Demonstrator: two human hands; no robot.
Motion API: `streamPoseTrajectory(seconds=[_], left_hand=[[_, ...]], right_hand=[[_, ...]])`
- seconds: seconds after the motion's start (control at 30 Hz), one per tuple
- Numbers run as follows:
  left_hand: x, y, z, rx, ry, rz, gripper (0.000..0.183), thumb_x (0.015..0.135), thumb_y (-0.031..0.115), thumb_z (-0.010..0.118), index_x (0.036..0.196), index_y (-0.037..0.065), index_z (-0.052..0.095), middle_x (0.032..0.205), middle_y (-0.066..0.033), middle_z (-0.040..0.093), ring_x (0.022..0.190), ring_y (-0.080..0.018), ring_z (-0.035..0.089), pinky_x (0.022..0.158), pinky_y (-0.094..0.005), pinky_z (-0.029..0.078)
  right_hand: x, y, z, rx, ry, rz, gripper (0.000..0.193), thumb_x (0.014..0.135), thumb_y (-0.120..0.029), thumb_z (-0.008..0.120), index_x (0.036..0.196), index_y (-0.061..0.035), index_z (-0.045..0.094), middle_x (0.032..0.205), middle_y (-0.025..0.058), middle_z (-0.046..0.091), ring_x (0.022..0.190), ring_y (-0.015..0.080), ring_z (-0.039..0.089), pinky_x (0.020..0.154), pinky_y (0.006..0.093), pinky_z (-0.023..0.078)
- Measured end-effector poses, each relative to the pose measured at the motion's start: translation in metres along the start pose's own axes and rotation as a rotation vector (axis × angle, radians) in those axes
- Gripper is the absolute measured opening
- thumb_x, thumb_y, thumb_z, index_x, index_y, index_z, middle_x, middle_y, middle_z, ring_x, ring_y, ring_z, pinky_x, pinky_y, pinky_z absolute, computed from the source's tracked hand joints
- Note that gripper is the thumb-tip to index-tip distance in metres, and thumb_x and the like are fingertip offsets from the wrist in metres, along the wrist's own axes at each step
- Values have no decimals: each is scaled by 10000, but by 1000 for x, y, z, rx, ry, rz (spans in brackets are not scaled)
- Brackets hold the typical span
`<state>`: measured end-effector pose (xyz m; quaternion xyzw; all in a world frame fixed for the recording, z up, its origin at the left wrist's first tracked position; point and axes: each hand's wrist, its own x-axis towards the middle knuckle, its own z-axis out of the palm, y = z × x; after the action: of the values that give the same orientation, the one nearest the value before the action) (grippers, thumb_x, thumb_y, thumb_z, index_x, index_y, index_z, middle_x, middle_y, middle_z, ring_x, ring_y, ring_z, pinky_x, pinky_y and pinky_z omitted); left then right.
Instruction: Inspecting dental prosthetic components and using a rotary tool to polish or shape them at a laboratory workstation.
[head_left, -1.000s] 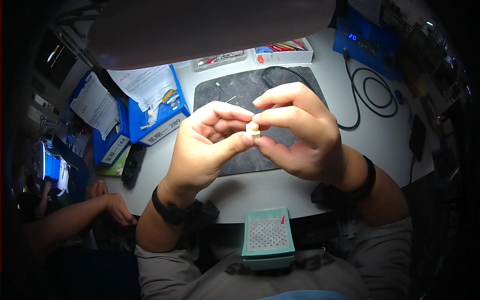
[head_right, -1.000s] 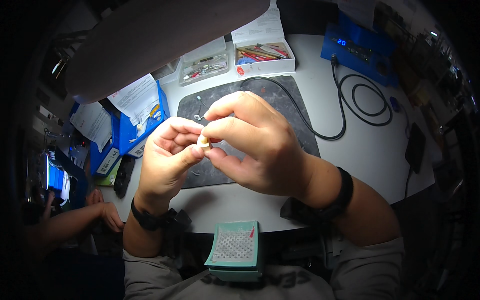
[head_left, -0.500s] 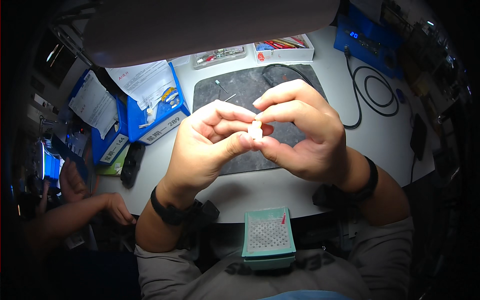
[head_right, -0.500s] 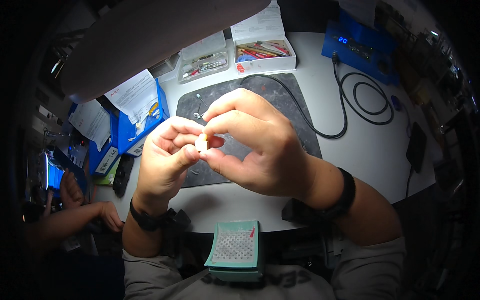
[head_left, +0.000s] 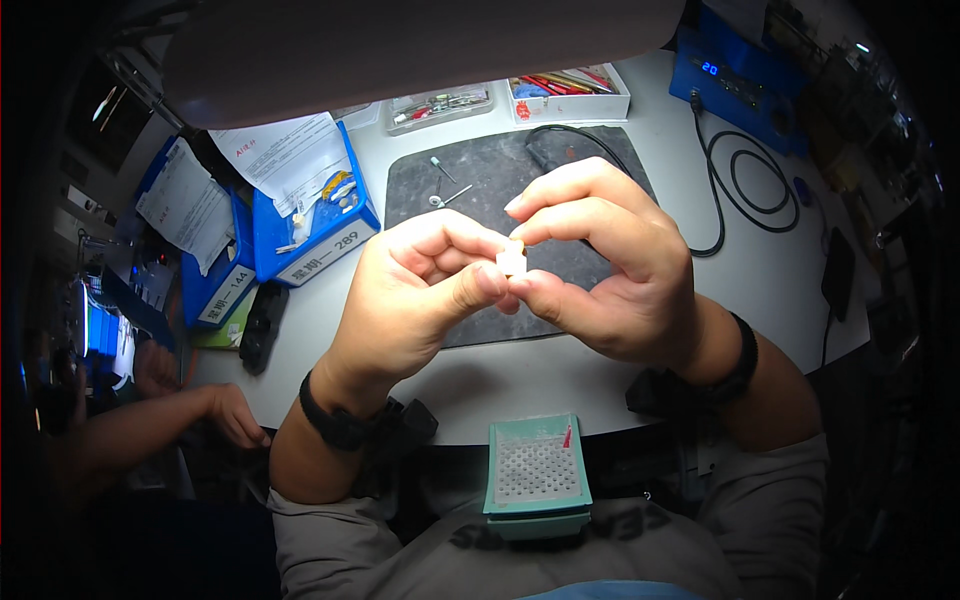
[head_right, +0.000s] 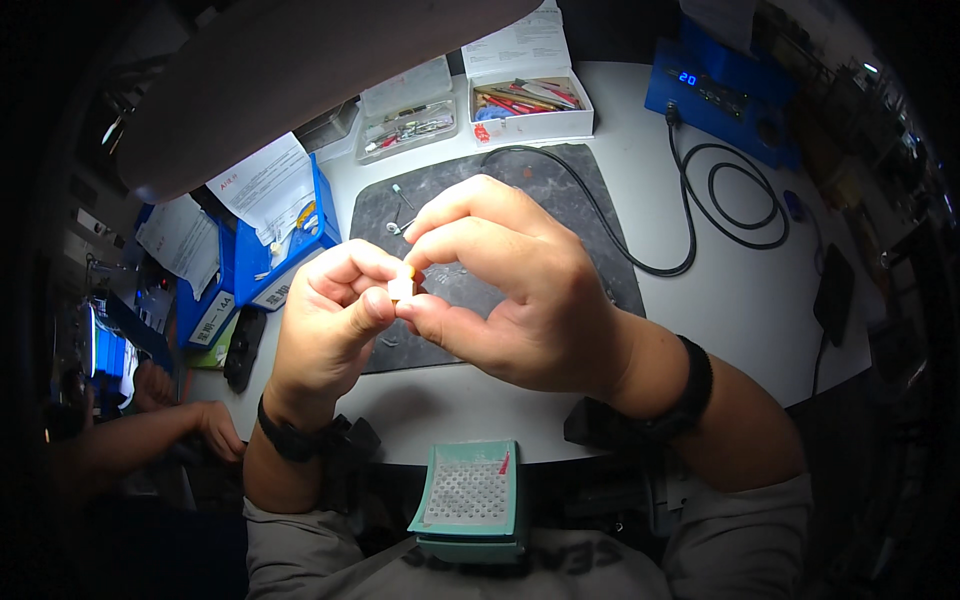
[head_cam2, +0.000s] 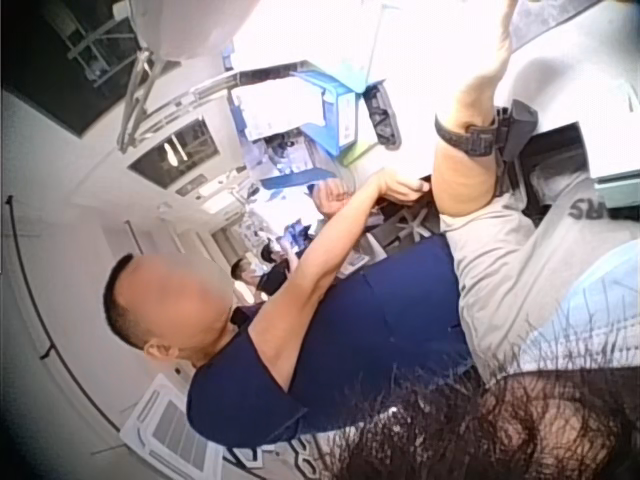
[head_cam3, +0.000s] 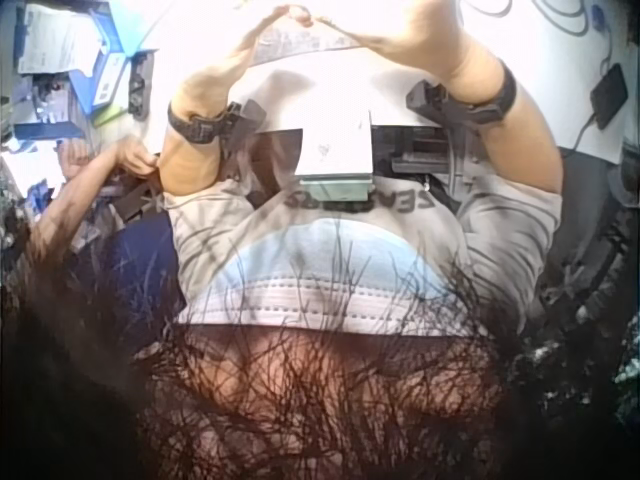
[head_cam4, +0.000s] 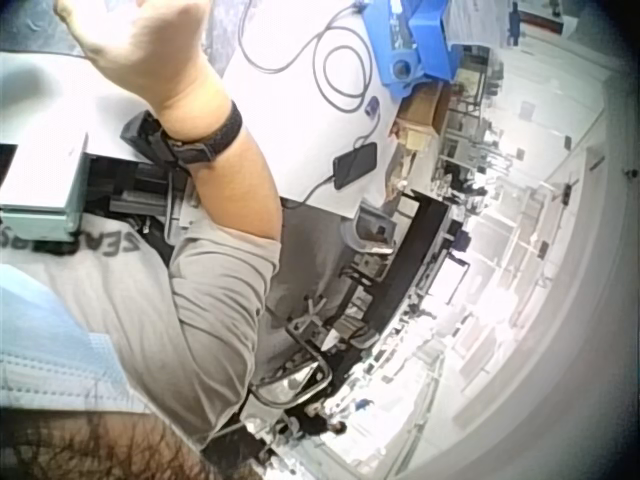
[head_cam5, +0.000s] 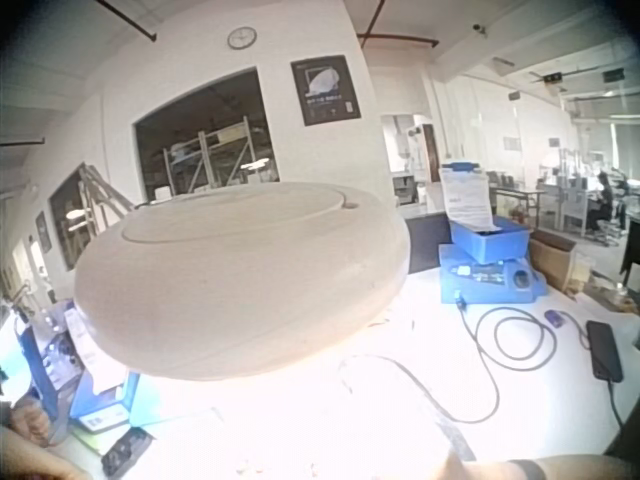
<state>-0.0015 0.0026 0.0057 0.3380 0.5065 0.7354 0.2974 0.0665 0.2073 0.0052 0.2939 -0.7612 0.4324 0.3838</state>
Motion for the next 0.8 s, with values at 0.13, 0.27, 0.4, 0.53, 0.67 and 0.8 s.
streamPoseTrajectory(seconds=[0.13,0.27,0.4,0.53,0.67,0.8], left_hand=[[1,0,-1,-8,-17,2,235,965,127,710,1095,-53,631,1009,-141,727,902,-167,701,837,-312,587],[1,0,-1,-7,-20,1,229,966,126,708,1091,-52,633,1012,-139,727,905,-166,702,832,-315,589],[0,1,0,-10,-7,-2,228,966,125,708,1089,-52,633,1013,-139,728,907,-166,702,829,-317,590],[0,1,0,-20,-11,-3,228,966,124,709,1091,-51,633,1014,-137,727,906,-163,701,825,-316,591],[1,-1,-1,-14,-16,17,244,965,127,710,1110,-53,630,1017,-125,718,907,-156,694,824,-312,589],[1,1,3,-10,20,13,252,966,126,710,1125,-51,626,1019,-117,713,905,-153,690,823,-306,585]], right_hand=[[0,0,-1,5,-9,5,231,721,-56,826,907,-44,689,1008,122,657,919,256,650,801,339,530],[-1,1,0,7,-9,9,230,723,-60,827,907,-43,689,1008,122,659,924,255,649,809,340,526],[-1,1,0,5,-9,7,234,721,-63,829,908,-39,689,1008,122,661,918,255,650,810,340,525],[-1,1,0,0,-11,3,235,723,-61,827,911,-36,690,1005,123,661,911,253,651,803,339,526],[0,1,0,5,-8,-3,230,727,-56,823,914,-35,690,1001,125,660,906,254,651,795,336,527],[0,1,-1,0,-8,-9,226,731,-42,814,920,-32,691,1001,132,657,908,259,654,788,337,535]])
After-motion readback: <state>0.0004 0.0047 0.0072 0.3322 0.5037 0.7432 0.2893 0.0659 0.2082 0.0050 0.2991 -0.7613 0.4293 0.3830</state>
